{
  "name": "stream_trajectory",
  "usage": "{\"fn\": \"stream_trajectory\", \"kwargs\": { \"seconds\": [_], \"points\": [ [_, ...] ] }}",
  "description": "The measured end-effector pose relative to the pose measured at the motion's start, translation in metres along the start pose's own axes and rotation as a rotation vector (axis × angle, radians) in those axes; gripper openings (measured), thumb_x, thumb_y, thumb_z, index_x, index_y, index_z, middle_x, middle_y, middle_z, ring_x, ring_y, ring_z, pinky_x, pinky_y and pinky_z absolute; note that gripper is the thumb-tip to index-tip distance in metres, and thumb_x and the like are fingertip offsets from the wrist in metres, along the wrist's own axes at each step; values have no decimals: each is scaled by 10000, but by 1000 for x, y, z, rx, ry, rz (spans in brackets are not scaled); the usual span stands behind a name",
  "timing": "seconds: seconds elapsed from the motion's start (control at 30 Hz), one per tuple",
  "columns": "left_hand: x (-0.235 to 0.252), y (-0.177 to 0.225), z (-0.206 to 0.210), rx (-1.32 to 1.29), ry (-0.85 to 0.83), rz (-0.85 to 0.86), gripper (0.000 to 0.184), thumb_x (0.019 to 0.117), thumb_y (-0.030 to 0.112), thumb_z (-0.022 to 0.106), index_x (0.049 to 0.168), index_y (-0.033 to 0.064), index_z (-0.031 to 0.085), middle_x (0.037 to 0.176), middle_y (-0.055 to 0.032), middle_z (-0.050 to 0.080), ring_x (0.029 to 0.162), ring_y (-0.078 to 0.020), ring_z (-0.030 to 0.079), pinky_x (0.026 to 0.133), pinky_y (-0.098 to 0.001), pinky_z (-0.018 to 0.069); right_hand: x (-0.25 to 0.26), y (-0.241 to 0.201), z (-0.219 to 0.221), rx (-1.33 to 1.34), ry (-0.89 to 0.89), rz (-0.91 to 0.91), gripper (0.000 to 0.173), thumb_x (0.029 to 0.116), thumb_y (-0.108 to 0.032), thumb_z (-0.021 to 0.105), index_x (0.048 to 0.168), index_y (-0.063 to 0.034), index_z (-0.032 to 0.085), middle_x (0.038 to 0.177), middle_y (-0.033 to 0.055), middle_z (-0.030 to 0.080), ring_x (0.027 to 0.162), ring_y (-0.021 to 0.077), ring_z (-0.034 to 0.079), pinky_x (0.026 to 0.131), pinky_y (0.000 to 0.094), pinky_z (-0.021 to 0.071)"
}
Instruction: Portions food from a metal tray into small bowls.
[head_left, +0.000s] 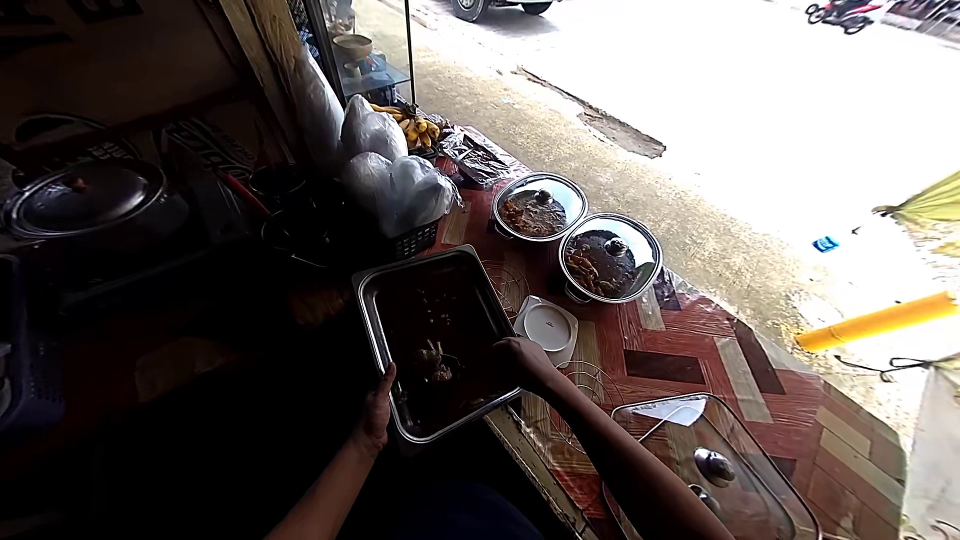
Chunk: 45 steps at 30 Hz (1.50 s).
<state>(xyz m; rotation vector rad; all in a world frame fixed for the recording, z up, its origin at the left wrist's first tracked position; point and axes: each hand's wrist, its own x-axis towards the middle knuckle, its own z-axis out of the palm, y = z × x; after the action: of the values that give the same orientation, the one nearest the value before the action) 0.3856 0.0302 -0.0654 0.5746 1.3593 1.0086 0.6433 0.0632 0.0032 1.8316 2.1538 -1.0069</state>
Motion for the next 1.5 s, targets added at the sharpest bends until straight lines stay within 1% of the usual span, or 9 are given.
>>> {"fn": "stream_trajectory", "kwargs": {
  "seconds": [0.1,0.23,0.33,0.47,0.57,0.77,1.0,1.27,1.5],
  "points": [
    [0,-1,3,-1,-3,6,483,1110,321,396,1510,51,382,1408,-153,535,1207,-149,578,1001,-330,493,-5,-24,-12,-99,-37,61,308,1039,-171,491,1209,-43,713,1219,204,689,1207,381,624,990,598,461],
    [-1,-2,3,3,-17,35,502,1112,313,391,1537,48,350,1478,-156,488,1276,-151,540,1049,-333,464,1,-35,-15,-113,15,21,308,1043,-147,472,1215,-37,703,1234,200,681,1216,375,620,997,586,459],
    [-1,-2,-1,-19,-24,53,490,1114,299,387,1536,54,350,1464,-146,500,1264,-135,549,1040,-317,475,11,-18,-13,36,44,-25,305,1027,-190,523,1237,-79,715,1246,170,694,1223,350,626,1023,593,453],
    [2,-1,-6,-14,7,51,489,1108,291,411,1537,64,351,1446,-149,514,1244,-143,559,1029,-328,482,15,14,-4,193,75,-46,281,988,-210,583,1185,-79,736,1159,158,722,1137,329,661,987,597,467],
    [2,-1,-11,12,33,38,502,1106,311,415,1536,60,348,1468,-163,496,1271,-171,542,1055,-362,461,8,29,-7,210,45,-56,282,991,-209,599,1183,-54,735,1163,174,717,1153,344,650,1002,613,453],
    [2,-3,-26,31,61,54,512,1108,337,398,1534,59,353,1457,-152,502,1251,-149,552,1039,-346,470,-29,55,-27,208,61,-22,286,1018,-232,620,1165,-15,733,1083,192,722,1028,323,668,947,558,473],
    [6,-5,-54,57,92,87,517,1108,349,386,1523,44,356,1436,-150,514,1239,-137,558,1026,-341,479,-64,108,-27,246,126,58,282,1010,-254,644,1121,-14,742,987,159,718,897,257,647,889,520,480],
    [5,-10,-62,78,99,103,519,1110,341,377,1536,47,341,1465,-141,495,1260,-119,543,1043,-324,466,-53,144,-13,148,119,262,286,1016,-275,621,1174,-69,740,1085,176,727,1043,340,668,950,593,464],
    [2,-10,-51,75,97,78,520,1114,335,369,1544,45,332,1482,-158,480,1273,-144,534,1054,-335,452,-47,117,-7,23,229,357,303,1057,-207,519,1247,-49,694,1237,205,686,1209,370,622,1031,567,437]
  ]
}}
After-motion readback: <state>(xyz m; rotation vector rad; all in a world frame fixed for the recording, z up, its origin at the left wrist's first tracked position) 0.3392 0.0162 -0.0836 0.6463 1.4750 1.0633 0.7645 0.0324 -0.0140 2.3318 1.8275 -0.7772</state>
